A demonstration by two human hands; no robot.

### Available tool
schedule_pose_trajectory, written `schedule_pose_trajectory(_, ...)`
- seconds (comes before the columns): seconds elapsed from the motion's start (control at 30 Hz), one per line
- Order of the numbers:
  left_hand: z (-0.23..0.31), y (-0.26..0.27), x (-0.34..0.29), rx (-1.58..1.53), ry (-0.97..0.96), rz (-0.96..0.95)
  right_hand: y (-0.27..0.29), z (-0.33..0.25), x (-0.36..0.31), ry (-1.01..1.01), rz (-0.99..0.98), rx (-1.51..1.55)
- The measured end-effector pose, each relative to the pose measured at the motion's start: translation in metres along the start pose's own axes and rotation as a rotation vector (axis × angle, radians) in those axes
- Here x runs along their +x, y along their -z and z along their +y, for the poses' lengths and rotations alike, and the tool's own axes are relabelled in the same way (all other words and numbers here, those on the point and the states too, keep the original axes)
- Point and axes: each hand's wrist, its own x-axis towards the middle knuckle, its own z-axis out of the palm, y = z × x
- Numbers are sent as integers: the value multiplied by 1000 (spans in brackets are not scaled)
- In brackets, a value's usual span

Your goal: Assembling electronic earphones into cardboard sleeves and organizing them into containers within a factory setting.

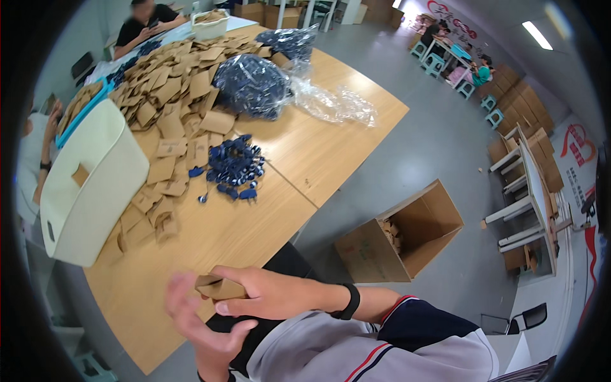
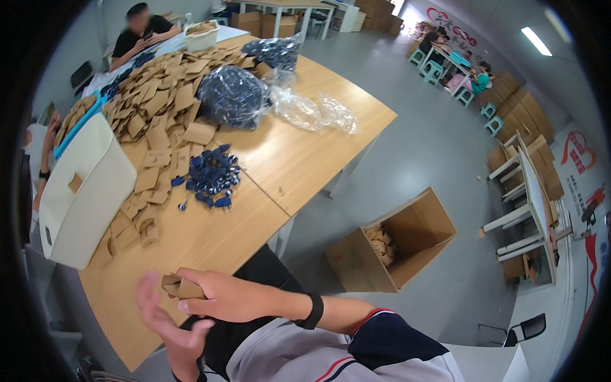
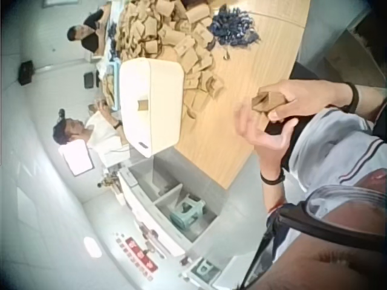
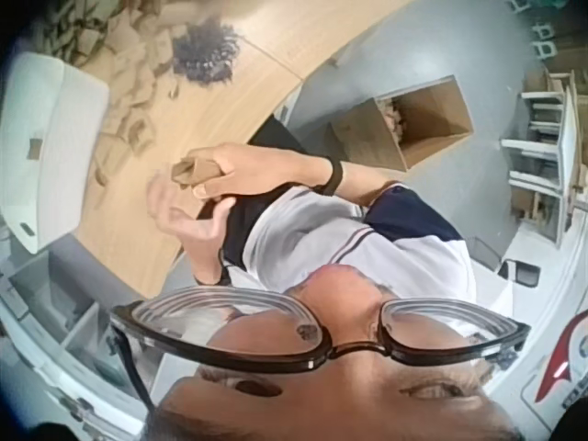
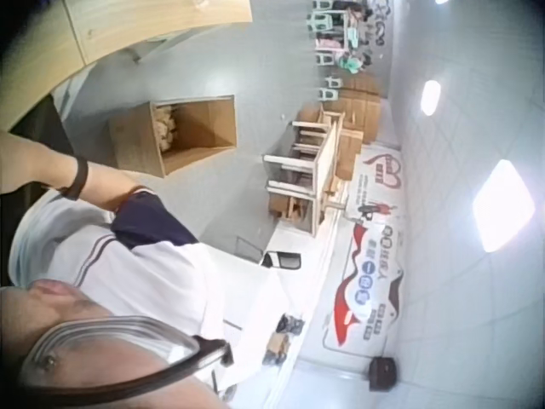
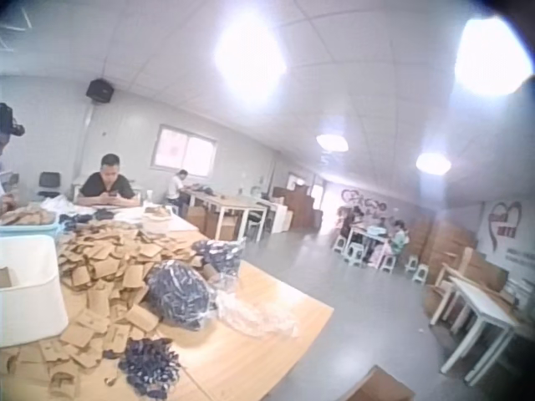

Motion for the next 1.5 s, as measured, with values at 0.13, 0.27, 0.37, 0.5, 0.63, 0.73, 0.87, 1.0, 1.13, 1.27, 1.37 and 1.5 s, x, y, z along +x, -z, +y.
schedule_pose_trajectory(0.13,1,-6,2,359,-163,-150,-9,15,5,48,149,252)
schedule_pose_trajectory(0.27,-11,-7,0,325,-288,-118,-18,16,8,191,215,248)
schedule_pose_trajectory(0.37,-9,-13,-1,430,-271,-33,-22,20,12,212,245,192)
schedule_pose_trajectory(0.5,2,-6,4,444,-242,-59,-21,9,8,175,301,197)
schedule_pose_trajectory(0.63,6,21,8,115,57,-392,12,-25,-5,58,141,-189)
schedule_pose_trajectory(0.73,19,31,24,-43,269,-555,14,-6,-1,165,163,-269)
schedule_pose_trajectory(0.87,11,29,22,175,247,-287,6,-4,3,262,262,-313)
schedule_pose_trajectory(1.0,11,36,34,-31,518,-241,1,3,5,671,336,-953)
schedule_pose_trajectory(1.13,15,37,34,-457,781,-201,4,-5,9,881,336,-1163)
schedule_pose_trajectory(1.27,0,23,21,-726,750,-26,-6,1,22,795,458,-769)
schedule_pose_trajectory(1.37,-1,-1,8,-508,459,312,-28,-8,22,413,554,-548)
schedule_pose_trajectory(1.5,2,-33,5,-389,311,574,-43,14,34,583,832,-506)
